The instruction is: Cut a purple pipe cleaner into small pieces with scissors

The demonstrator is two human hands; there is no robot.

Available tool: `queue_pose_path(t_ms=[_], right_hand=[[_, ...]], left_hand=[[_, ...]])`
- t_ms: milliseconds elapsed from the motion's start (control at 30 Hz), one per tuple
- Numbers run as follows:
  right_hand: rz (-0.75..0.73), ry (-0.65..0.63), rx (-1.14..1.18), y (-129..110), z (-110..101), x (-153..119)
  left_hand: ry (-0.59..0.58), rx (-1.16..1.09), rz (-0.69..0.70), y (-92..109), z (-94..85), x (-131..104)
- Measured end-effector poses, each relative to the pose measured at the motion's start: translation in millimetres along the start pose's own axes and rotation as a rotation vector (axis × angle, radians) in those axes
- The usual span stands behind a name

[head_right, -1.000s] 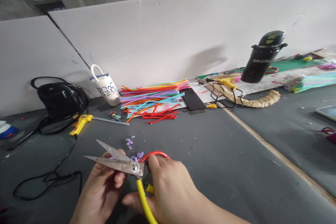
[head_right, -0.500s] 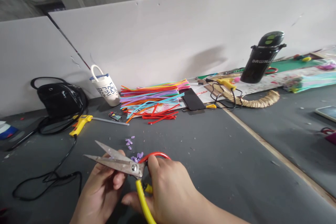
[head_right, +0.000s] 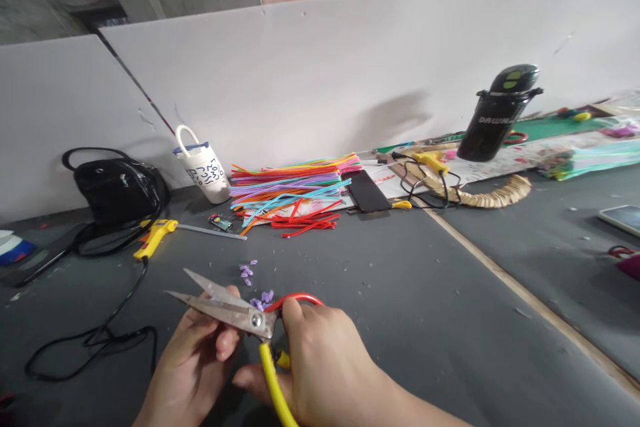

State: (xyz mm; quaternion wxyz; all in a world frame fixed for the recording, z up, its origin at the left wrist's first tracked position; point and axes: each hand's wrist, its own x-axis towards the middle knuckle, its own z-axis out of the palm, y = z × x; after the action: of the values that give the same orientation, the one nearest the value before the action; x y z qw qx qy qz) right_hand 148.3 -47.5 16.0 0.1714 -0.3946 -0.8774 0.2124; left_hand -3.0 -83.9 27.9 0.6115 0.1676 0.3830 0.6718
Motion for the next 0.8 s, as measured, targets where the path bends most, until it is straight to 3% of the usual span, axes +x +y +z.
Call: queue_pose_path(t_ms=[367, 567, 800], right_hand=[[0.118, -0.068, 0.02, 4, -2, 3], [0.049, 0.0, 0.067, 4, -12, 7], [0.103, -0.026, 0.077, 1, -9, 5]], left_hand=[[-0.052, -0.018, -0.012, 2, -3.7, -1], [-0.046, -0.002, 0.03, 1, -4.8, 0], [0.071, 0.126, 0.17, -1, -4.4, -5]])
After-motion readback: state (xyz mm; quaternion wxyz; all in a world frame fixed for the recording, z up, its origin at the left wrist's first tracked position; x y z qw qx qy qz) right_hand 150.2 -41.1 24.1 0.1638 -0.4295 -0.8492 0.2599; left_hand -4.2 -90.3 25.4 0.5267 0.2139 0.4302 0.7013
